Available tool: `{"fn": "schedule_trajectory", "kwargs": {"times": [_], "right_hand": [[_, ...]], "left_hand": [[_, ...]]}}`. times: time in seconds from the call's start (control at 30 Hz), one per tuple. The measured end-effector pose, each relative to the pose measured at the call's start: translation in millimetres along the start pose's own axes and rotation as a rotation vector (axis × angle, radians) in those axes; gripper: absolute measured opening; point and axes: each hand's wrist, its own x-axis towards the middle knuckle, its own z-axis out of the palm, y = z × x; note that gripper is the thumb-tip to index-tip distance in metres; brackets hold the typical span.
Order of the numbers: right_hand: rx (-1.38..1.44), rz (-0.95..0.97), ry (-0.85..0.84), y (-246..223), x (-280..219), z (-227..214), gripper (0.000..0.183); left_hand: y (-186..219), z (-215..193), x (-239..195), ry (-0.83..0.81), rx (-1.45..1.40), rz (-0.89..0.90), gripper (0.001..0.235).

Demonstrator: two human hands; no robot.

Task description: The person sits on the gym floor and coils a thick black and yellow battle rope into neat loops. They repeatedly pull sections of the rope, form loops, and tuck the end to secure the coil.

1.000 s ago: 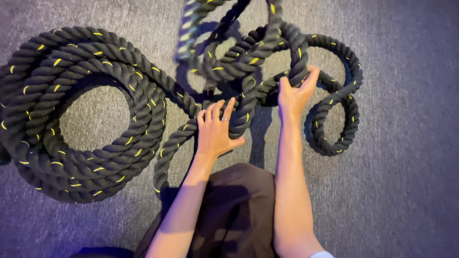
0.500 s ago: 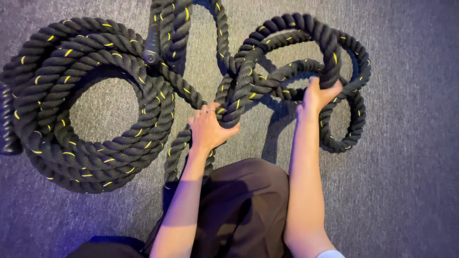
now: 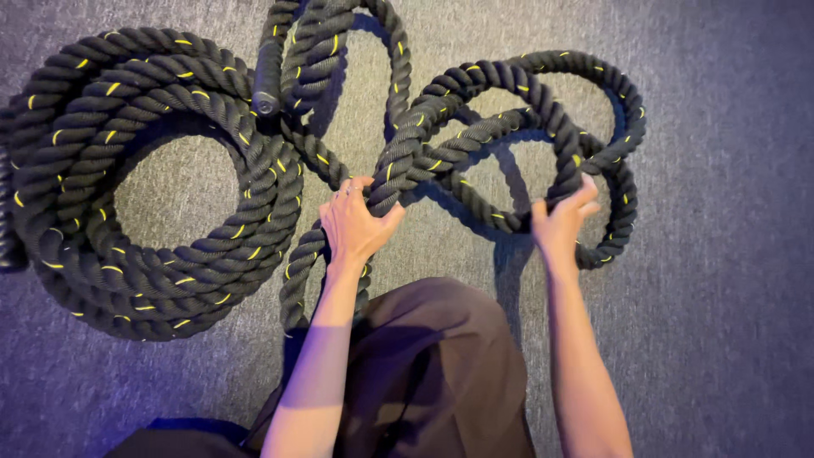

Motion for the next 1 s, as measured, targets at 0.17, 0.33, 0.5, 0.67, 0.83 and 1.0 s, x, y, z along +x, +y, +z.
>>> {"fn": "schedule_trajectory", "kwargs": {"times": [0.17,0.33,0.5,0.67,0.83,1.0], "right_hand": [[-0.294,-0.523,0.274,-36.7,-27.3,46.6,0.044],[0.063,-0.165,-0.362,-88.0,-30.2,107.6,0.076],[-0.203,-0.224,-0.535,-101.0,-19.9,146.7,0.031],[-0.283,-0.266,-0.572,-95.5,-40.5,99.4,0.040],[-0.305,-0.514,-0.640,3.5,-62.8,48.9,0.057],[-0.357,-0.565,-0.757,105.1,-56.6,-42.9,0.054]], "left_hand": [[-4.3,2.6,-2.3,-0.009,0.044,0.012,0.057],[-10.2,10.7,-2.1,0.035,0.086,0.067,0.054],[-0.9,-1.9,-7.6,-0.071,0.131,0.044,0.063],[-8.3,7.5,-10.1,-0.181,0.191,0.006,0.071],[-9.7,9.7,-7.1,-0.094,0.232,0.025,0.057],[-14.3,7.9,-6.7,-0.066,0.206,0.029,0.059]]}}
